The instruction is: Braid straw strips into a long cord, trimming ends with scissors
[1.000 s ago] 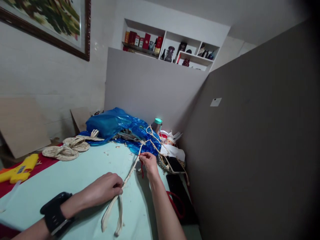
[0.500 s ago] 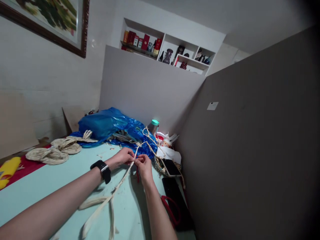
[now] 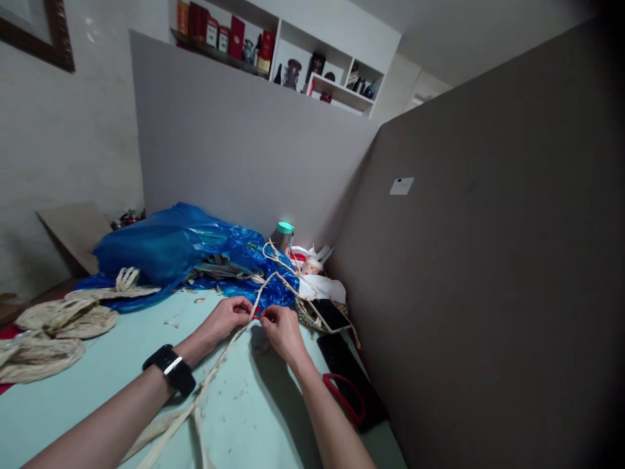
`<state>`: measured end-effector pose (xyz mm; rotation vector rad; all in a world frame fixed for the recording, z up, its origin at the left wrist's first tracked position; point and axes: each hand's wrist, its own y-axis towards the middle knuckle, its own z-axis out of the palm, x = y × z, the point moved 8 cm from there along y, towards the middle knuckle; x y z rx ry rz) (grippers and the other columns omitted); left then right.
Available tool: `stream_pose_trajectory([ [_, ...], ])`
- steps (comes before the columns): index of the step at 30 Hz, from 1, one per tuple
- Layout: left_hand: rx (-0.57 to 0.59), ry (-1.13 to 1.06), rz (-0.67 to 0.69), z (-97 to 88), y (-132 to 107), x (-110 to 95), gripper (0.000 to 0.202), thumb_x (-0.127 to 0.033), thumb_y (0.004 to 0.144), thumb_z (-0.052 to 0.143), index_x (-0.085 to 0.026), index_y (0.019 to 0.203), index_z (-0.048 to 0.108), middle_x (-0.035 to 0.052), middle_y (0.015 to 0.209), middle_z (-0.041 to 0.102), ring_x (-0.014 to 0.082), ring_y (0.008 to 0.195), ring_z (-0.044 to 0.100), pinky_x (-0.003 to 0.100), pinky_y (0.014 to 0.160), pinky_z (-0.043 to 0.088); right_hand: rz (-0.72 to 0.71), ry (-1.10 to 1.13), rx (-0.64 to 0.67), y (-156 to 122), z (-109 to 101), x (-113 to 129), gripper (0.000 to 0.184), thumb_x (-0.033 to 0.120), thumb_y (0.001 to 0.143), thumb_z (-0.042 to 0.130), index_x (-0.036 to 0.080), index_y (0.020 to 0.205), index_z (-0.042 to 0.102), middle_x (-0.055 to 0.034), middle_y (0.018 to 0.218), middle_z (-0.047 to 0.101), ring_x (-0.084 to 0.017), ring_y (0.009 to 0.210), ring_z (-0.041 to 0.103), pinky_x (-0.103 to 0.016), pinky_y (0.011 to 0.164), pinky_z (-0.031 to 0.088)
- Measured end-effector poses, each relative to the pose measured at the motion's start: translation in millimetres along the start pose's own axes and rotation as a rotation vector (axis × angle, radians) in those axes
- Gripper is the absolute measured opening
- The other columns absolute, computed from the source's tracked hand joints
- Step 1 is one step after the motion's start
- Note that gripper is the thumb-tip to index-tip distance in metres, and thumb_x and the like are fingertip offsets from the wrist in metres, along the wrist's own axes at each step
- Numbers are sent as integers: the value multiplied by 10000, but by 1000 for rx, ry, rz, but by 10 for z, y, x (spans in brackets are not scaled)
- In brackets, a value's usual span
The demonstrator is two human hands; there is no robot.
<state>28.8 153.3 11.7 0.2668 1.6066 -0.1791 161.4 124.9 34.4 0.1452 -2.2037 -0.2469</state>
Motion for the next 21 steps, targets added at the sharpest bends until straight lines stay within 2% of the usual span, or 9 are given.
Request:
stream_pose_trajectory([
  [7, 2, -113, -4, -42, 24, -1, 225, -260, 589, 745, -162, 776, 669, -40, 621, 599, 116, 590, 477, 236, 568, 308, -43, -169, -18, 221, -101, 165, 181, 143, 767, 598, 193, 781, 771, -91, 798, 726, -238, 791, 628, -297, 697, 375],
  [10, -20, -163, -20, -90, 39, 15, 291, -271, 563, 778, -157, 817, 694, -21, 669, 640, 125, 633, 519, 240, 615, 357, -88, -140, 15, 372, -47, 219, 166, 117, 731, 620, 211, 734, 756, -60, 781, 727, -226, 800, 640, -279, 700, 394],
  [13, -29, -218, -46, -130, 44, 69, 314, -260, 508, 807, -148, 779, 696, 11, 720, 682, 139, 669, 567, 255, 662, 403, -126, -53, 68, 489, 72, 206, 155, 83, 705, 629, 206, 731, 721, -9, 723, 719, -183, 741, 663, -234, 663, 425],
  [17, -64, -293, -110, -172, 52, 178, 309, -245, 460, 820, -176, 667, 600, -19, 624, 652, 127, 584, 562, 255, 623, 407, -92, 56, 52, 592, 219, 67, 169, 147, 740, 646, 179, 906, 660, -3, 724, 726, -169, 674, 686, -220, 604, 478],
  [21, -56, -319, -172, -160, 32, 214, 304, -254, 489, 812, -157, 719, 638, -6, 598, 659, 116, 530, 549, 242, 575, 388, -57, 80, -30, 607, 195, 2, 259, 202, 794, 606, 154, 1048, 590, -31, 817, 737, -157, 709, 693, -233, 645, 509],
])
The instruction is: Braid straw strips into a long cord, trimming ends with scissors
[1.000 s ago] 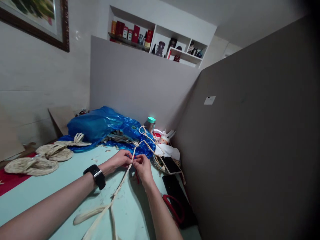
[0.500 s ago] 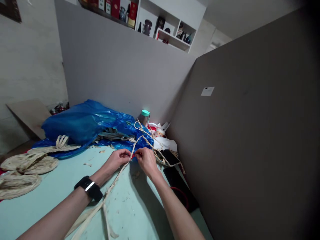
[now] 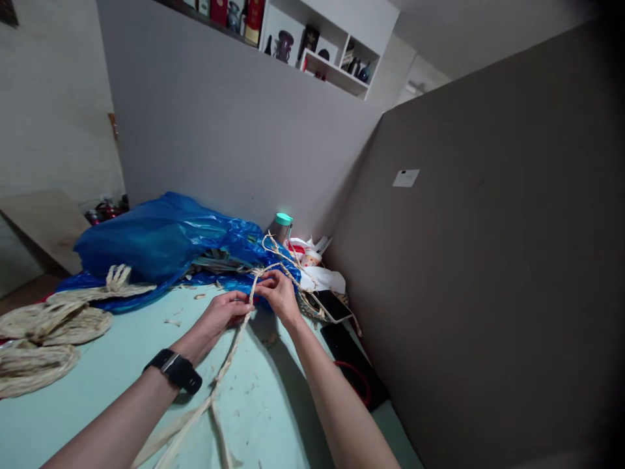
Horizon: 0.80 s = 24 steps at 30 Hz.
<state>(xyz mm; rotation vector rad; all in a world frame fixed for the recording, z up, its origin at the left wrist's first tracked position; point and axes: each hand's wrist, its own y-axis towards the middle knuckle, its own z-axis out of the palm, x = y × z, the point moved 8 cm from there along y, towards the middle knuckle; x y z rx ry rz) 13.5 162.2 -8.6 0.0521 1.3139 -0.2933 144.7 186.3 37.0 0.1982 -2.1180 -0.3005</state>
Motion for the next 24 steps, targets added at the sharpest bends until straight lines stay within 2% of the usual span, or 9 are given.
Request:
stream_pose_trajectory([
  [3, -9, -8, -8, 6, -23, -7, 279, -245, 517, 790, -148, 743, 658, 14, 613, 685, 113, 527, 553, 233, 560, 379, -7, -64, -52, -54, -140, 64, 240, 178, 784, 596, 162, 1022, 623, -25, 816, 727, -159, 715, 670, -250, 678, 492],
  [7, -74, -35, 17, -50, -9, 20, 303, -233, 507, 778, -157, 775, 658, 13, 627, 705, 126, 558, 584, 238, 587, 404, -61, -211, -22, -208, -246, 220, 189, 97, 757, 563, 186, 809, 721, -33, 795, 724, -182, 746, 635, -277, 733, 444],
  [11, -139, -56, 48, -135, 39, 64, 311, -236, 497, 776, -160, 774, 656, -16, 583, 675, 130, 562, 589, 240, 592, 410, -112, -329, 59, -379, -169, 355, 272, 45, 742, 533, 188, 763, 764, -66, 825, 731, -205, 804, 623, -285, 767, 408],
  [14, -145, -50, 64, -148, 58, 54, 300, -233, 490, 786, -147, 754, 671, -10, 596, 676, 120, 557, 574, 233, 579, 395, -138, -370, 114, -430, -105, 419, 259, 46, 746, 541, 170, 785, 764, -73, 810, 723, -198, 779, 613, -274, 736, 392],
  [20, -48, -20, 56, -29, 23, 17, 311, -296, 531, 827, -131, 764, 703, -16, 604, 645, 101, 533, 529, 226, 548, 371, -115, -375, 66, -250, -209, 355, 219, 107, 851, 514, 151, 854, 728, -71, 853, 703, -179, 796, 597, -257, 720, 378],
  [24, -11, -2, 57, 27, -18, 11, 289, -298, 542, 842, -140, 734, 694, -28, 619, 630, 91, 548, 529, 220, 567, 384, -101, -363, 26, -101, -149, 272, 203, 115, 850, 547, 185, 797, 730, -61, 803, 680, -198, 807, 577, -275, 731, 371],
])
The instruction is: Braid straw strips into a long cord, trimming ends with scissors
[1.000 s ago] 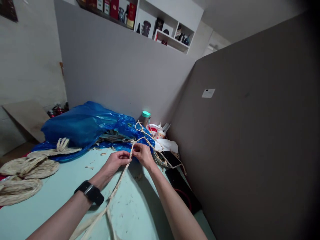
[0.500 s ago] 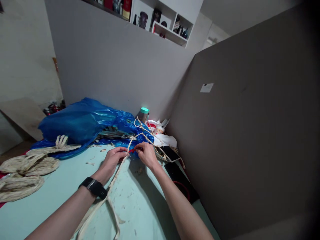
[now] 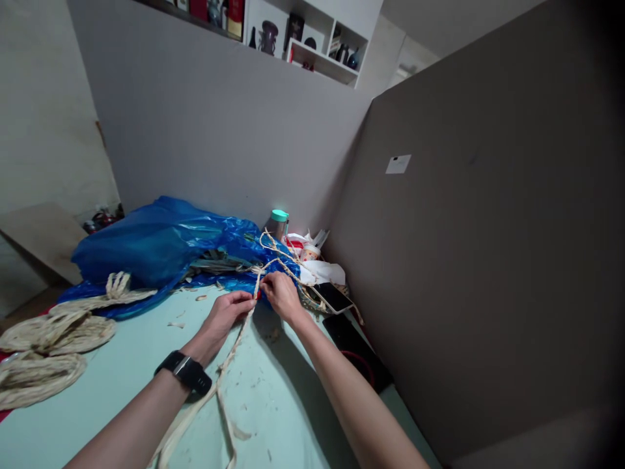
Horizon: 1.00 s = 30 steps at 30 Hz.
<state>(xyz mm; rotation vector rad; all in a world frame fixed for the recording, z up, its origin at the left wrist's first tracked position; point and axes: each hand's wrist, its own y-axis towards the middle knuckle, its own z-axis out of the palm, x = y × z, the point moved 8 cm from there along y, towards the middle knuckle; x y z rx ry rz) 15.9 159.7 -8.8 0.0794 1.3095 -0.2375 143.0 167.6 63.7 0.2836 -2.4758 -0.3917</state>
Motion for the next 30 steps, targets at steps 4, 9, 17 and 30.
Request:
stream_pose_trajectory([
  [4, 19, -8, -25, 4, -19, 1, 284, -287, 527, 842, -155, 712, 672, -7, 677, 655, 122, 623, 589, 248, 652, 453, -34, 57, -16, 104, 143, 42, 184, 99, 810, 609, 216, 792, 750, -49, 877, 662, -216, 914, 548, -306, 819, 369],
  [9, 46, -6, -96, -4, -18, 66, 229, -227, 524, 802, -153, 696, 670, 3, 659, 638, 126, 575, 565, 262, 598, 469, -85, 210, 7, 124, 232, 121, 138, 119, 786, 678, 214, 752, 773, -40, 1037, 648, -205, 1026, 545, -303, 897, 394],
  [17, 1, 27, -67, 43, -42, 89, 192, -229, 516, 752, -138, 663, 669, 3, 619, 629, 113, 546, 536, 237, 544, 401, -57, 416, -30, -23, 65, 137, 266, 90, 840, 546, 198, 954, 760, -37, 1026, 700, -175, 949, 637, -261, 821, 481],
  [30, -34, 144, 31, 71, -81, 64, 195, -286, 543, 776, -159, 560, 629, -23, 498, 569, 98, 453, 474, 235, 489, 345, 144, 423, -97, -426, 94, -119, 142, 212, 830, 593, 184, 691, 600, 19, 668, 629, -142, 665, 557, -234, 631, 377],
])
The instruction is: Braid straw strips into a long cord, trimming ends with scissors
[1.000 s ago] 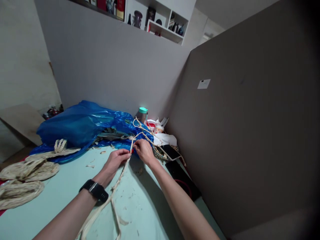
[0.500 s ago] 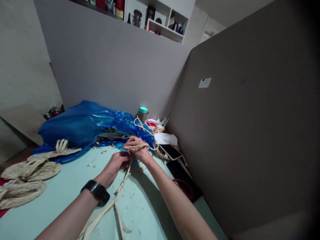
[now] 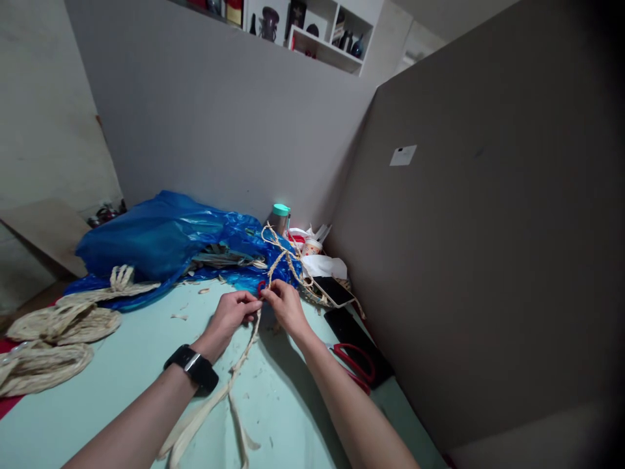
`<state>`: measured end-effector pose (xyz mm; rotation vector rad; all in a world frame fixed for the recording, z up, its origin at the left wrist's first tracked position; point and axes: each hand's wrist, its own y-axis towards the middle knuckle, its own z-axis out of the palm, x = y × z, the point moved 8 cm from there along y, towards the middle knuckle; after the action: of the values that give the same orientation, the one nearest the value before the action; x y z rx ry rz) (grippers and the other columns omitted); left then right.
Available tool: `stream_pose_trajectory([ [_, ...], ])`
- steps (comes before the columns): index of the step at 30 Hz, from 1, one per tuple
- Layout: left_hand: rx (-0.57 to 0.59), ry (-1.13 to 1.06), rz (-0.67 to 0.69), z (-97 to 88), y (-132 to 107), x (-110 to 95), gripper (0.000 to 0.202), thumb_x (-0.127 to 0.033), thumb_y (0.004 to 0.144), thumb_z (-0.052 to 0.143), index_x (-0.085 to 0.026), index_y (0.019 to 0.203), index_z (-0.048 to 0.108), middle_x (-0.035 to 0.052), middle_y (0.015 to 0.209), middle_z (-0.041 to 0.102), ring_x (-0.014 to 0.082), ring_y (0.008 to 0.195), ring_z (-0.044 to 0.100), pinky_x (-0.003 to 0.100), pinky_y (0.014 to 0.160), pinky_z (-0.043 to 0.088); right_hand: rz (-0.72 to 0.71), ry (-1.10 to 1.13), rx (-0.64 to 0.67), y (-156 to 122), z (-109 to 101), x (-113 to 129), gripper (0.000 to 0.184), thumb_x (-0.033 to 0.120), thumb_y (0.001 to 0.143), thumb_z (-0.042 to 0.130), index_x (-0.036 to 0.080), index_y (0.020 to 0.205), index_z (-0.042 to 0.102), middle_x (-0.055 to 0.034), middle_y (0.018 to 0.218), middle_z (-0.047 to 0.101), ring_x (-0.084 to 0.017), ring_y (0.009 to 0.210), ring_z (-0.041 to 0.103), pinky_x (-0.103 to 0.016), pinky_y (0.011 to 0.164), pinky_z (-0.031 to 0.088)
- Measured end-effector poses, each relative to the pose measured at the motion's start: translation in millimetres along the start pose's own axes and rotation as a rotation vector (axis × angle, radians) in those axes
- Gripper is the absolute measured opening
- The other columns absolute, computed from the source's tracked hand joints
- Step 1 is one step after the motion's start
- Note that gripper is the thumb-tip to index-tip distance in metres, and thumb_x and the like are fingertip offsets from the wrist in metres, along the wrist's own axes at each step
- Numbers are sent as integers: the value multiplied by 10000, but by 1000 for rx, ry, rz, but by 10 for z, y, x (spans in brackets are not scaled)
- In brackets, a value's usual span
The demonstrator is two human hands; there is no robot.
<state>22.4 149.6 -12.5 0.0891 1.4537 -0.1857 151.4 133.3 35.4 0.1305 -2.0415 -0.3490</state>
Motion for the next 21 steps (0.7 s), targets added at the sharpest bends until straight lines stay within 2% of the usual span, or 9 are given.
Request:
stream_pose_trajectory([
  [8, 42, -47, -43, 7, 10, 33, 225, -318, 561, 810, -159, 625, 665, -28, 585, 579, 89, 508, 497, 232, 538, 396, 53, 2, -54, -34, -47, -50, 145, 199, 829, 587, 196, 695, 533, 22, 656, 588, -146, 664, 538, -242, 622, 352],
  [12, 41, -68, -58, 15, 2, 38, 244, -301, 542, 821, -151, 702, 716, -4, 661, 634, 101, 557, 535, 236, 557, 416, 63, 1, -63, -58, -74, -37, 159, 227, 821, 607, 195, 690, 523, 28, 659, 568, -144, 667, 518, -245, 618, 335],
  [17, 23, -80, -59, -1, 4, 55, 243, -273, 534, 832, -161, 708, 706, -11, 676, 643, 100, 579, 549, 232, 576, 437, 79, 40, -38, -66, -50, -67, 178, 235, 848, 577, 196, 684, 520, 37, 645, 554, -139, 661, 509, -246, 616, 334],
  [21, 43, -93, -66, 4, 16, 69, 259, -264, 536, 845, -168, 707, 676, -30, 664, 633, 88, 570, 547, 216, 569, 435, 118, 135, -1, -31, 6, -179, 170, 258, 840, 599, 190, 697, 538, 21, 663, 592, -137, 660, 548, -236, 606, 382],
])
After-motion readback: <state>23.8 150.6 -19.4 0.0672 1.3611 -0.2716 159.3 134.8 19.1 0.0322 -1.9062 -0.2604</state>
